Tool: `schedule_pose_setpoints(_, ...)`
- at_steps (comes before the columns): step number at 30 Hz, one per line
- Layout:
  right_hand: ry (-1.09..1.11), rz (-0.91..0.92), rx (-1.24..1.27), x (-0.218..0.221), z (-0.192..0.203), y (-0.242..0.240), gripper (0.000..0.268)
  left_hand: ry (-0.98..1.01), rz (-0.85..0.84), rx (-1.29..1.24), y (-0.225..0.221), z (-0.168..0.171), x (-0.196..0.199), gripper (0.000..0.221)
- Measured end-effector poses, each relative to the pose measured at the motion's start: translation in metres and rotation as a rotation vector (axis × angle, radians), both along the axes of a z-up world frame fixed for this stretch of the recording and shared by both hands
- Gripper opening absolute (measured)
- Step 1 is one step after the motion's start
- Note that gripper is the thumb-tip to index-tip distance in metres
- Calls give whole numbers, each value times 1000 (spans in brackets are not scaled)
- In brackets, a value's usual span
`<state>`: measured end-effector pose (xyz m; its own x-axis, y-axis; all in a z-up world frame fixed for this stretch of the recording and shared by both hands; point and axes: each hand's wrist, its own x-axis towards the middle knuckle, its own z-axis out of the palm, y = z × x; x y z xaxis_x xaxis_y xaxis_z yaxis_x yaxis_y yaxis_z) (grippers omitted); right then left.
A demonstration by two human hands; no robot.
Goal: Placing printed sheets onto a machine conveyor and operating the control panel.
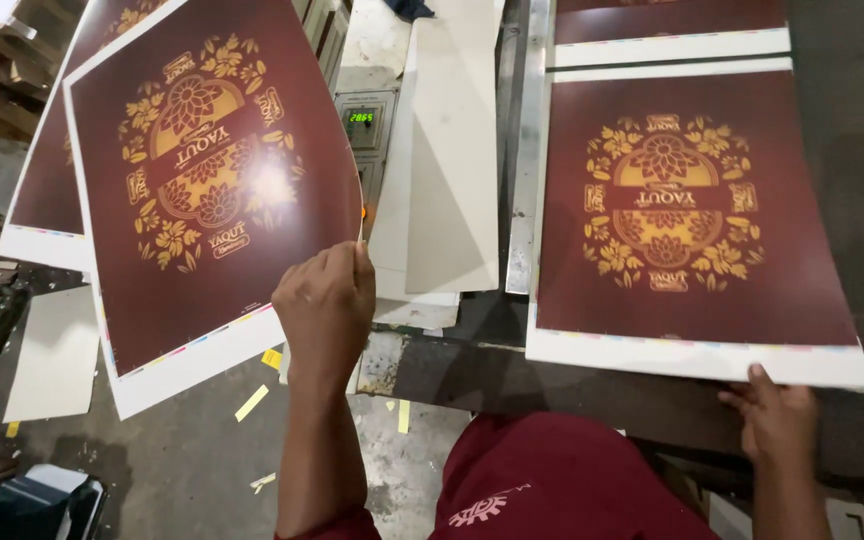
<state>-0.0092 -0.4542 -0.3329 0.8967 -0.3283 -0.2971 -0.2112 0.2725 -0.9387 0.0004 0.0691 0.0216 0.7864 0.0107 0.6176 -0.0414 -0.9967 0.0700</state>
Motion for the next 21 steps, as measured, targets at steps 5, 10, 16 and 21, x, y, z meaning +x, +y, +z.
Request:
schedule_pose_setpoints(5, 107, 56, 61, 45, 4, 1, 37, 42, 44, -45, -1, 4, -1, 23)
schedule_pose_setpoints(10, 213, 86, -2, 36, 39, 25, 49, 33, -99, -196, -16, 15, -20, 16)
schedule_pose_setpoints(16, 199, 391, -87, 30, 50, 86, 48, 71, -469, -400, -75, -12, -10, 9)
schedule_pose_setpoints(21, 15, 832, -203, 24, 106, 158, 50, 21, -576, -320, -157, -67, 13, 21)
